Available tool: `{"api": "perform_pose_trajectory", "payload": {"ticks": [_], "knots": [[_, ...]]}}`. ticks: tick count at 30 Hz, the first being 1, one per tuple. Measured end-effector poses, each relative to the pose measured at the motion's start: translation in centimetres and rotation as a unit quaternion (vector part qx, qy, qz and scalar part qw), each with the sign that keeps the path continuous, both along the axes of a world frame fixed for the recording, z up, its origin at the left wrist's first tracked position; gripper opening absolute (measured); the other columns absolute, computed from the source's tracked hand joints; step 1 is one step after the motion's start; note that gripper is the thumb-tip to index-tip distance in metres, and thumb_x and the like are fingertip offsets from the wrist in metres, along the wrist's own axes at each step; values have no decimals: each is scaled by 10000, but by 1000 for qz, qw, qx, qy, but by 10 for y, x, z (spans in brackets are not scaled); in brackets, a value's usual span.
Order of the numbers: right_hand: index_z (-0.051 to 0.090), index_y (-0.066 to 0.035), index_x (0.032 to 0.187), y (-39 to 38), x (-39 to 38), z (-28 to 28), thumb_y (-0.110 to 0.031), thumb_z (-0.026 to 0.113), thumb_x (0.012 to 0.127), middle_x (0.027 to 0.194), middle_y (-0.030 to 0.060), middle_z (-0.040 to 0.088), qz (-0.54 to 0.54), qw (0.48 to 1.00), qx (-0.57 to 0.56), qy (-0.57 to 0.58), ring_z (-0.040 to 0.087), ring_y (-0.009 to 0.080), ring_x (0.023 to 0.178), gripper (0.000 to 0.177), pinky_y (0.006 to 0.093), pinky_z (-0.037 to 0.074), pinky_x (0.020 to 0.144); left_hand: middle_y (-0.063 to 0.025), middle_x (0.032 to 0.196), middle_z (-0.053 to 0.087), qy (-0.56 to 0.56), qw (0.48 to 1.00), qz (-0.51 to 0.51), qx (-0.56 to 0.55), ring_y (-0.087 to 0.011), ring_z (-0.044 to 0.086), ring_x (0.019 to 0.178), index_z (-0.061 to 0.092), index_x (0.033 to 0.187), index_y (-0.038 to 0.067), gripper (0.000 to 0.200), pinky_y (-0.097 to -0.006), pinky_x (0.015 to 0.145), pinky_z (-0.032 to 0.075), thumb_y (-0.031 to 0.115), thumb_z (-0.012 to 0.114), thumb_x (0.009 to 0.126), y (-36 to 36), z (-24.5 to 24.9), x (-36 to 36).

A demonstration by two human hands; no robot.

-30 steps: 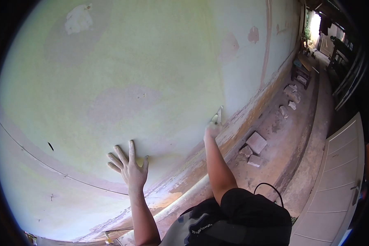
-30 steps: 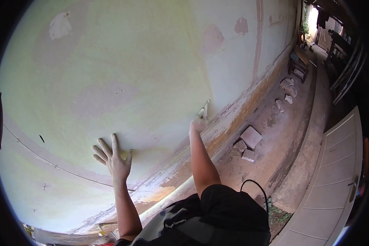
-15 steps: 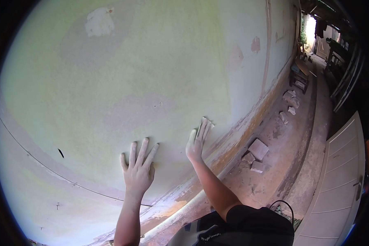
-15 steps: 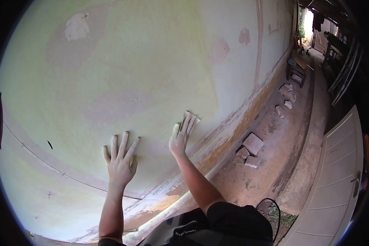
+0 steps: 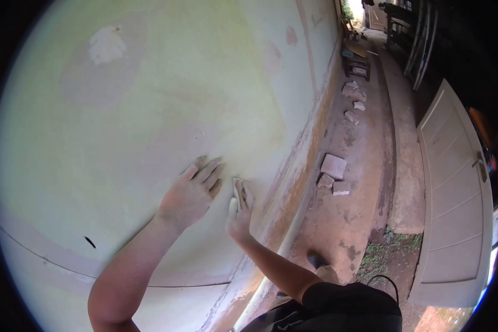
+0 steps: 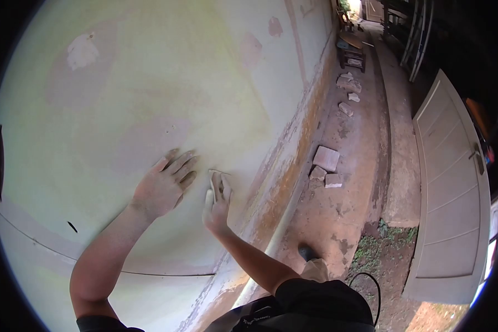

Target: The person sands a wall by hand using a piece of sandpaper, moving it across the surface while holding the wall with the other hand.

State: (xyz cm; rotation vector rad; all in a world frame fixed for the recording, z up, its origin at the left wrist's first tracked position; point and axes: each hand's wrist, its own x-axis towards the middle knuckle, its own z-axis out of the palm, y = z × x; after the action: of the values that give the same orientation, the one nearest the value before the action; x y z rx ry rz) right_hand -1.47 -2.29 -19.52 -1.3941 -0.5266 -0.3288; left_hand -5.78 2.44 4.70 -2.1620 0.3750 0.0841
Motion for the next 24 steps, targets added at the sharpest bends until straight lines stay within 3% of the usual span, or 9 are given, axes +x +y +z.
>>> {"api": "perform_pose_trajectory", "payload": {"ticks": [3, 4, 5, 10, 14, 17, 19, 22, 24], "knots": [[419, 81, 1575, 18, -11, -9, -238, 354, 1148, 1580, 276, 442, -58, 997, -47, 9, 327, 388, 1497, 537, 492, 267, 1232, -31, 1623, 481, 1, 1000, -5, -12, -177, 316, 1570, 666, 1379, 135, 449, -455, 1322, 195, 328, 616, 977, 2, -3, 10], [375, 42, 1608, 19, -3, -8, -180, 430, 1118, 1649, 192, 386, -82, 995, -63, 1, 295, 393, 1506, 540, 475, 275, 1220, -34, 1613, 491, -10, 1000, 0, -15, -178, 320, 1568, 668, 1370, 131, 435, -457, 1318, 204, 322, 611, 984, 1, -4, 14], [375, 42, 1608, 22, 13, -6, -180, 430, 1118, 1649, 192, 386, -91, 994, -62, 5, 295, 393, 1506, 540, 475, 275, 1220, -34, 1613, 491, -6, 1000, -9, -14, -178, 320, 1568, 668, 1370, 131, 435, -457, 1318, 204, 322, 611, 984, 0, -5, 18], [410, 17, 1597, 32, 136, -23, -183, 361, 1141, 1646, 238, 405, -90, 995, 29, 32, 289, 459, 1551, 501, 511, 198, 1287, -9, 1618, 482, -27, 999, 18, -34, -167, 334, 1556, 669, 1361, 140, 414, -456, 1310, 224, 303, 617, 984, -2, -14, 32], [496, -10, 1552, 32, 245, -68, -223, 366, 1152, 1574, 226, 518, -114, 984, 97, 100, 401, 429, 1516, 471, 458, 299, 1265, 1, 1625, 470, -27, 998, 26, -40, -157, 327, 1557, 669, 1356, 147, 406, -451, 1308, 229, 308, 620, 987, -4, -19, 43], [533, -18, 1525, 29, 222, -76, -220, 393, 1148, 1523, 229, 569, -59, 972, 97, 205, 475, 429, 1466, 450, 464, 370, 1227, -1, 1624, 470, -37, 998, 30, -38, -156, 327, 1556, 668, 1355, 145, 411, -448, 1306, 236, 316, 630, 983, -7, -26, 58], [543, 10, 1505, 14, 152, -49, -192, 437, 1136, 1512, 252, 570, -90, 989, 70, 91, 479, 447, 1456, 434, 476, 393, 1214, -4, 1618, 477, -38, 998, 34, -34, -156, 336, 1554, 669, 1353, 142, 421, -448, 1298, 252, 318, 646, 970, -8, -35, 69], [547, 118, 1447, 4, 48, -67, -139, 519, 1106, 1503, 327, 536, -9, 995, 8, 101, 447, 464, 1472, 427, 485, 382, 1222, -7, 1601, 499, -33, 998, 28, -38, -157, 353, 1546, 672, 1343, 139, 422, -449, 1290, 266, 310, 657, 957, -9, -42, 76], [548, 126, 1440, 4, 56, -75, -138, 521, 1105, 1502, 337, 532, -10, 996, 21, 84, 441, 467, 1475, 427, 487, 385, 1219, -10, 1597, 504, -35, 998, 33, -44, -157, 355, 1545, 673, 1344, 138, 427, -447, 1288, 270, 307, 661, 952, -10, -42, 77]]}}
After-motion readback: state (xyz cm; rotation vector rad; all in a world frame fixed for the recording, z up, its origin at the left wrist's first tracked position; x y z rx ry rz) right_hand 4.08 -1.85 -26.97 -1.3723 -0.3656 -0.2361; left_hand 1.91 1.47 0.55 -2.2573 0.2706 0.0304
